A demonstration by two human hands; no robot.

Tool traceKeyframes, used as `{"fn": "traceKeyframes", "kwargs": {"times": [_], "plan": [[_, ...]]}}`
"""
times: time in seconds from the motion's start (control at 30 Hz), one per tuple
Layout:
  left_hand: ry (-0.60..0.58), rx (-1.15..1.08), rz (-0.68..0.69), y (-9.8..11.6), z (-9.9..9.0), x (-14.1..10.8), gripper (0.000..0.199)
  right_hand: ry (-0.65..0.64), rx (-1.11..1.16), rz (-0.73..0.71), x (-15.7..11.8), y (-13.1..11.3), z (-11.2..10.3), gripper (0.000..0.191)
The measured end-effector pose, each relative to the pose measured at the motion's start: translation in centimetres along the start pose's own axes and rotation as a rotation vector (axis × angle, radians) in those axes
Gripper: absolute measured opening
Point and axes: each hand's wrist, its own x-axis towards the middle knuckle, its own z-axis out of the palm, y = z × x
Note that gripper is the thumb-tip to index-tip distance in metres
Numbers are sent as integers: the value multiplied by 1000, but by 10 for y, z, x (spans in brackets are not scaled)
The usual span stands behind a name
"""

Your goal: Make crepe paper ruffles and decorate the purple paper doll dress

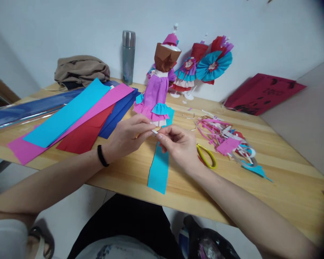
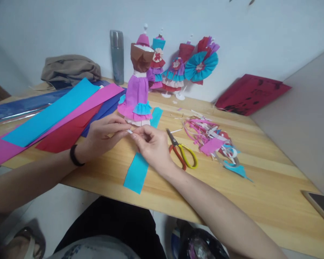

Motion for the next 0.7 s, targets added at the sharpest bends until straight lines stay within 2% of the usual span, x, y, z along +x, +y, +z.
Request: {"fn": "traceKeyframes", "kwargs": {"times": [0.2, 0.37, 0.5, 0.6, 0.7], "plan": [[41, -29, 16, 5, -3, 3, 6, -6, -5, 14, 1, 0, -1, 23], [-33, -111, -9, 10, -8, 6, 18, -3, -23, 7, 2, 2, -1, 22], [-22, -106, -46, 10, -6, 5, 8, -8, -26, -7, 2, 3, -1, 21], [-35, -119, -113, 9, -3, 5, 10, -15, -37, -7, 2, 4, -2, 22], [-82, -224, -253, 9, -5, 7, 17, -20, -51, -25, 2, 6, -2, 21]]}}
